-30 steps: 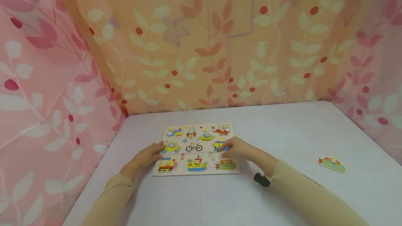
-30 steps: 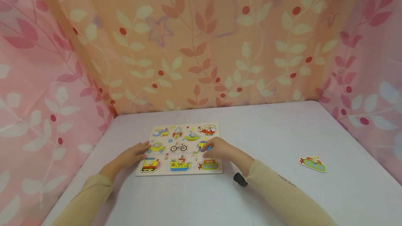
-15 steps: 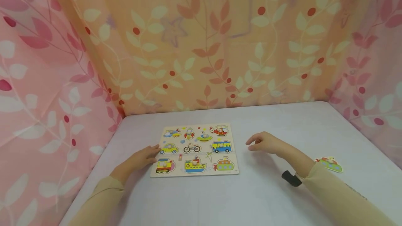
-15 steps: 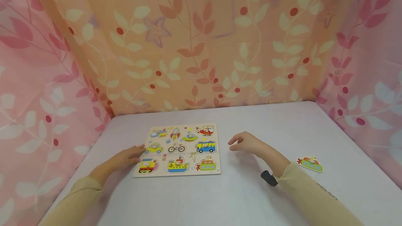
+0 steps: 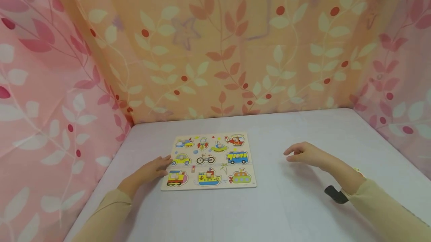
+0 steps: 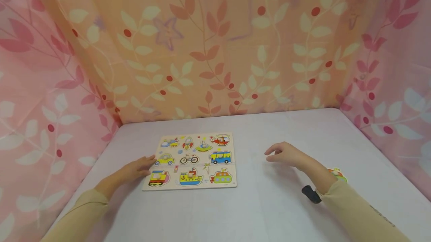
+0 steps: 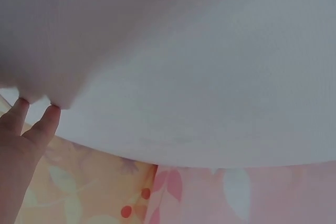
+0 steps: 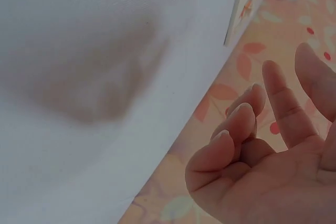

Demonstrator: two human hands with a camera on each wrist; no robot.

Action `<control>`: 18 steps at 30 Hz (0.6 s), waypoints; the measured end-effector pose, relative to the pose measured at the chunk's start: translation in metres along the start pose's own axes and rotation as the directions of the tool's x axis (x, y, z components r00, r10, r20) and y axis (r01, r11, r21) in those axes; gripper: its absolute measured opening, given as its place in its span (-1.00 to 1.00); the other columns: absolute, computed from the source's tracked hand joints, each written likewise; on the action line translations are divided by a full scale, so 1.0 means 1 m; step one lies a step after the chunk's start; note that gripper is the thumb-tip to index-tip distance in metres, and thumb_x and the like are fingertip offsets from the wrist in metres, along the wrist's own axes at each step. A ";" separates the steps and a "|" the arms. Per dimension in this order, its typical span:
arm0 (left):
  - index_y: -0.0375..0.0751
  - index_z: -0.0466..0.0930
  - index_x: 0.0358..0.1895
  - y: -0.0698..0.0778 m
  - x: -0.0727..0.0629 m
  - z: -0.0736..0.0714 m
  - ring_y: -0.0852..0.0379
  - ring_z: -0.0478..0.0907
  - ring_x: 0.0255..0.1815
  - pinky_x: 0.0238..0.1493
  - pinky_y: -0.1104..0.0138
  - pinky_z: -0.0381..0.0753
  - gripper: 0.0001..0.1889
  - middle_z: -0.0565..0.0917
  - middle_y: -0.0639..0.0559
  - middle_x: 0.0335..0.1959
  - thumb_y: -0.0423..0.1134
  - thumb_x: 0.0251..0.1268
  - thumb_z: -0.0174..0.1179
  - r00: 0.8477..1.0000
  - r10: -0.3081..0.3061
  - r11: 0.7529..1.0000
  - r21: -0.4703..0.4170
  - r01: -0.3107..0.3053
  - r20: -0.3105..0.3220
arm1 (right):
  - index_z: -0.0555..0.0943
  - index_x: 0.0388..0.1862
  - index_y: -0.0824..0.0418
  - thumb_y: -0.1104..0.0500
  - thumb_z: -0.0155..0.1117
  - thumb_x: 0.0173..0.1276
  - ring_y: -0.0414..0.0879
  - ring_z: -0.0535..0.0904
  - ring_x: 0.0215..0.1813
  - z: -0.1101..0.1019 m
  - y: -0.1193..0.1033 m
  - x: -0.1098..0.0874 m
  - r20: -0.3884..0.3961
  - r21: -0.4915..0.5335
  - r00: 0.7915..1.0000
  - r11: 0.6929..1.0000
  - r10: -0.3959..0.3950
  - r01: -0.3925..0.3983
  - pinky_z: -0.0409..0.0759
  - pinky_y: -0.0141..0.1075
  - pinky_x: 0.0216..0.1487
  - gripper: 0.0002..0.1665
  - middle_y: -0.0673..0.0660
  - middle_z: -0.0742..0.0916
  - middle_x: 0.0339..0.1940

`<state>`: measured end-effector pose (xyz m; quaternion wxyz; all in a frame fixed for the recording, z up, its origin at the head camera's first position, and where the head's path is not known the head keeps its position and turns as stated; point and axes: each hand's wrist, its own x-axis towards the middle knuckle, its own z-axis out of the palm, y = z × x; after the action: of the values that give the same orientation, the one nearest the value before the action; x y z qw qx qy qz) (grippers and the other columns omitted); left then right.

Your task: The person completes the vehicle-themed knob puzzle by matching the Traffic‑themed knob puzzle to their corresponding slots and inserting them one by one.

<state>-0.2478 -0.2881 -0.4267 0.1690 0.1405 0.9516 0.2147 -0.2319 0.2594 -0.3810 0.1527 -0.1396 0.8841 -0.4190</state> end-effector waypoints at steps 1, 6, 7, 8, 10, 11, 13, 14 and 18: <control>-0.22 0.27 0.44 0.000 0.000 0.000 -0.39 -0.09 0.49 0.38 -0.27 -0.08 -0.36 0.16 -0.18 0.51 -0.11 0.35 0.20 1.000 0.014 1.000 0.018 -0.014 -0.002 | 0.60 0.05 0.44 0.18 0.32 0.32 -0.06 0.34 -0.31 -0.001 0.002 -0.001 0.001 0.001 1.000 1.000 0.004 -0.004 0.34 -0.28 -0.34 -0.58 0.01 0.38 -0.56; -0.27 0.30 0.42 0.001 -0.002 -0.001 -0.41 -0.08 0.48 0.38 -0.27 -0.07 -0.39 0.18 -0.21 0.49 -0.15 0.36 0.19 0.999 0.034 0.999 0.017 -0.034 -0.020 | 0.61 0.05 0.42 0.17 0.33 0.32 -0.05 0.36 -0.29 -0.007 0.009 -0.004 -0.006 0.005 1.000 1.000 0.001 -0.001 0.34 -0.28 -0.33 -0.58 0.02 0.42 -0.52; -0.27 0.31 0.42 0.001 -0.003 -0.001 -0.40 -0.08 0.48 0.38 -0.27 -0.07 -0.39 0.18 -0.21 0.49 -0.17 0.35 0.20 0.999 0.032 0.999 0.009 -0.032 -0.025 | 0.61 0.04 0.41 0.16 0.34 0.31 -0.05 0.37 -0.29 -0.009 0.010 -0.006 -0.011 0.001 1.000 1.000 0.002 -0.002 0.35 -0.29 -0.32 -0.58 0.03 0.44 -0.51; -0.26 0.31 0.42 0.002 -0.003 -0.001 -0.40 -0.08 0.49 0.39 -0.27 -0.08 -0.39 0.18 -0.20 0.50 -0.18 0.35 0.20 0.999 0.025 1.000 -0.007 -0.025 -0.028 | 0.61 0.04 0.41 0.17 0.35 0.30 -0.04 0.37 -0.30 -0.011 0.012 -0.007 -0.014 -0.003 1.000 1.000 -0.001 0.001 0.36 -0.29 -0.33 -0.58 0.04 0.45 -0.50; -0.26 0.32 0.41 0.003 -0.005 -0.001 -0.41 -0.07 0.48 0.37 -0.28 -0.07 -0.40 0.19 -0.21 0.49 -0.18 0.34 0.21 0.999 0.027 1.000 -0.002 -0.027 -0.034 | 0.61 0.04 0.41 0.17 0.36 0.30 -0.05 0.40 -0.28 -0.015 0.015 -0.010 -0.020 -0.021 1.000 1.000 -0.007 0.006 0.39 -0.28 -0.31 -0.58 0.06 0.51 -0.44; -0.25 0.33 0.41 0.003 -0.005 -0.001 -0.41 -0.07 0.48 0.37 -0.28 -0.06 -0.40 0.20 -0.21 0.49 -0.17 0.34 0.20 0.999 0.027 1.000 0.005 -0.027 -0.039 | 0.61 0.04 0.41 0.17 0.36 0.29 -0.05 0.41 -0.28 -0.017 0.017 -0.011 -0.025 -0.034 1.000 0.999 -0.007 0.006 0.41 -0.29 -0.30 -0.58 0.06 0.54 -0.41; -0.26 0.33 0.40 0.003 -0.005 0.000 -0.41 -0.06 0.48 0.37 -0.28 -0.05 -0.41 0.20 -0.21 0.48 -0.18 0.35 0.20 0.998 0.033 0.999 0.011 -0.032 -0.045 | 0.62 0.03 0.42 0.18 0.38 0.27 -0.05 0.44 -0.28 -0.023 0.023 -0.014 -0.032 -0.058 0.999 0.998 -0.015 0.014 0.45 -0.30 -0.30 -0.58 0.07 0.58 -0.36; -0.25 0.33 0.40 0.003 -0.005 0.001 -0.42 -0.06 0.48 0.37 -0.28 -0.05 -0.41 0.20 -0.21 0.48 -0.18 0.35 0.20 0.998 0.033 0.999 0.014 -0.032 -0.046 | 0.61 0.02 0.43 0.19 0.38 0.27 -0.05 0.45 -0.28 -0.025 0.025 -0.015 -0.032 -0.067 0.999 0.997 -0.027 0.025 0.46 -0.29 -0.31 -0.58 0.08 0.60 -0.34; -0.23 0.34 0.40 0.002 -0.005 0.003 -0.39 -0.05 0.48 0.38 -0.27 -0.04 -0.40 0.21 -0.18 0.49 -0.17 0.33 0.21 0.998 0.020 1.000 0.009 -0.020 -0.054 | 0.61 0.01 0.46 0.21 0.39 0.24 -0.05 0.49 -0.28 -0.034 0.037 -0.018 -0.026 -0.082 0.998 0.995 -0.058 0.055 0.50 -0.30 -0.31 -0.58 0.10 0.63 -0.29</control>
<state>-0.2414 -0.2872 -0.4268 0.1407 0.1448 0.9553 0.2160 -0.2324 0.3122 -0.3869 0.1223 -0.1647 0.8982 -0.3888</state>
